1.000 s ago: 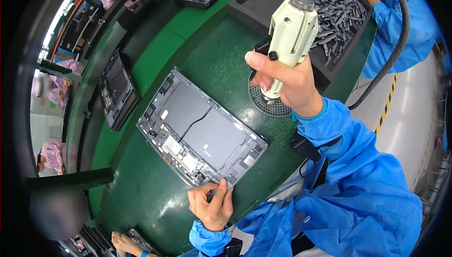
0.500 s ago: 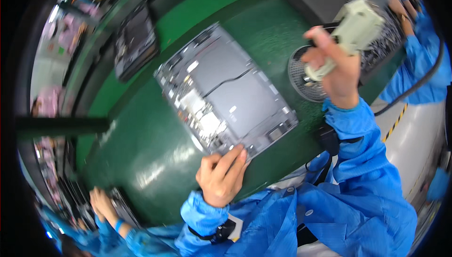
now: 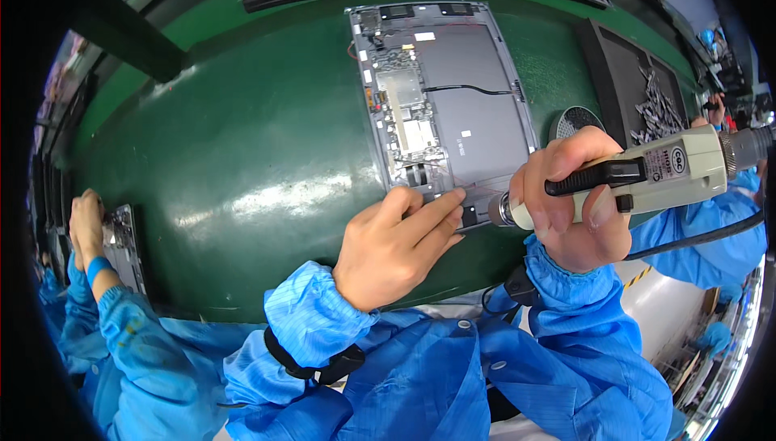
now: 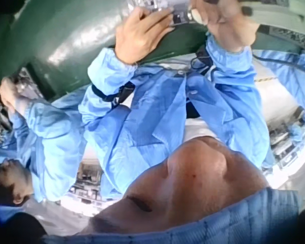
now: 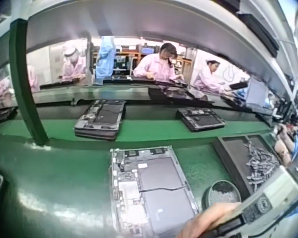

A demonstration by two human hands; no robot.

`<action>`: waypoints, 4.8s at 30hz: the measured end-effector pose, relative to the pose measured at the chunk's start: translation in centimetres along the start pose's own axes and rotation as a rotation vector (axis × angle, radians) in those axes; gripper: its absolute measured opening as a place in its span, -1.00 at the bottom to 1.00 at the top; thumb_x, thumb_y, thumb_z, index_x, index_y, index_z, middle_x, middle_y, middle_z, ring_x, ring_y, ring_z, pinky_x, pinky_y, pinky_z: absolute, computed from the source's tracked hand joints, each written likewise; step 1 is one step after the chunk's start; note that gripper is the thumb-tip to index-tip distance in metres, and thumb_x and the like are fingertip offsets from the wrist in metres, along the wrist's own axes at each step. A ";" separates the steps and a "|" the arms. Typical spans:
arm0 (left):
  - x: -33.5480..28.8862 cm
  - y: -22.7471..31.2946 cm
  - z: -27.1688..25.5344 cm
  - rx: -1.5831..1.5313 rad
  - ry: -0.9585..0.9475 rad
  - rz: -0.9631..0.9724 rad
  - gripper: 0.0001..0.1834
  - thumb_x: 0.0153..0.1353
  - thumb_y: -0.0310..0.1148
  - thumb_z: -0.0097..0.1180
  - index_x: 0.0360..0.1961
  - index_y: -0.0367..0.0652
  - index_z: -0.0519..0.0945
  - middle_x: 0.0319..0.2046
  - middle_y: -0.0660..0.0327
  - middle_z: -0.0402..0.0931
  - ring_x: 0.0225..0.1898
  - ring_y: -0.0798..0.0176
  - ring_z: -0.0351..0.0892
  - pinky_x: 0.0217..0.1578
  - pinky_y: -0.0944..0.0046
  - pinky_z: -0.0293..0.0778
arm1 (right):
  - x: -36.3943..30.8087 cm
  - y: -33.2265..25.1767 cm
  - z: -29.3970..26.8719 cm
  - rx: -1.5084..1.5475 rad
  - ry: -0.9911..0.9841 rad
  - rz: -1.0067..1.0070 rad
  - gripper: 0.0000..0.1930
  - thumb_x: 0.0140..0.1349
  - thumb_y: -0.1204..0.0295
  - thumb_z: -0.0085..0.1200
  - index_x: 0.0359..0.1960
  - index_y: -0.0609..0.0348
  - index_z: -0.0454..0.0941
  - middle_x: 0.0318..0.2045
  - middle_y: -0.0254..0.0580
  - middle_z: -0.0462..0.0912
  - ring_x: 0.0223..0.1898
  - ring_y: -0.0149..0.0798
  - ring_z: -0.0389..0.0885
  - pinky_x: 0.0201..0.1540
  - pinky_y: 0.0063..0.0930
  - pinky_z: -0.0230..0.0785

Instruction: Assembling internal components, wiring, and screws into tablet housings on an electronics production line.

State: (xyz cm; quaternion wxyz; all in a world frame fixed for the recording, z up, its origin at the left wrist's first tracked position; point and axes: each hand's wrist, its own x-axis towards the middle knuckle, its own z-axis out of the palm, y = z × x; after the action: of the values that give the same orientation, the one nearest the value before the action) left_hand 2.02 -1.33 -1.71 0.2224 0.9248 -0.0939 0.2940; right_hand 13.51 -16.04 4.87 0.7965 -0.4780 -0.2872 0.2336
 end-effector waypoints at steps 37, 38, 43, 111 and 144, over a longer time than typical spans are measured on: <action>1.4 1.4 -0.2 0.076 -0.169 -0.042 -0.61 -0.32 -0.46 0.40 -0.32 -0.21 0.65 -0.19 0.23 0.60 -0.39 0.19 0.35 -0.31 0.30 0.32 | 2.7 -2.2 -10.1 -0.005 0.530 -0.242 -0.83 0.07 0.54 0.13 -0.33 0.39 0.50 -0.70 -0.29 0.43 -0.73 -0.49 0.34 -0.60 -0.57 0.30; 1.5 1.4 -0.2 0.082 -0.172 -0.045 -0.61 -0.32 -0.46 0.40 -0.33 -0.21 0.65 -0.18 0.22 0.60 -0.39 0.19 0.34 -0.30 0.30 0.31 | 2.7 -2.4 -10.1 -0.038 0.534 -0.244 -0.84 0.06 0.54 0.15 -0.34 0.38 0.51 -0.71 -0.30 0.43 -0.73 -0.49 0.35 -0.61 -0.57 0.29; 1.1 1.6 -0.4 0.106 -0.207 -0.061 -0.61 -0.32 -0.46 0.40 -0.33 -0.21 0.65 -0.18 0.21 0.60 -0.40 0.19 0.33 -0.28 0.30 0.29 | 2.9 -1.8 -9.9 -0.031 0.523 -0.206 -0.76 -0.05 0.41 0.32 -0.50 0.24 0.49 -0.71 -0.34 0.46 -0.76 -0.52 0.37 -0.69 -0.64 0.26; -1.2 0.5 -3.8 -0.010 -0.108 -0.139 -0.54 -0.30 -0.32 0.43 -0.28 -0.18 0.62 -0.10 0.14 0.51 -0.24 0.06 0.46 -0.28 0.18 0.47 | 1.5 -4.8 -5.6 -0.340 0.595 -0.085 -0.76 0.02 0.36 0.28 -0.53 0.19 0.46 -0.72 -0.36 0.45 -0.70 -0.52 0.40 -0.61 -0.61 0.28; 4.8 -4.7 -2.1 0.135 -0.013 -0.866 -0.62 0.12 -0.21 0.16 -0.19 -0.33 0.52 -0.63 0.07 0.55 -0.57 0.03 0.57 -0.49 0.14 0.44 | -5.6 -1.7 -10.4 -0.903 0.624 0.055 -0.65 -0.02 0.52 0.26 -0.19 0.30 0.44 -0.21 -0.05 0.53 -0.12 -0.17 0.53 -0.07 -0.39 0.39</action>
State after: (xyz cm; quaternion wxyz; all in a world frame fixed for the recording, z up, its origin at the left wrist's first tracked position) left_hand 6.33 3.63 0.95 0.2636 0.8931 0.3206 0.1734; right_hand 16.72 -26.91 1.14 0.5530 -0.8263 -0.0965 -0.0449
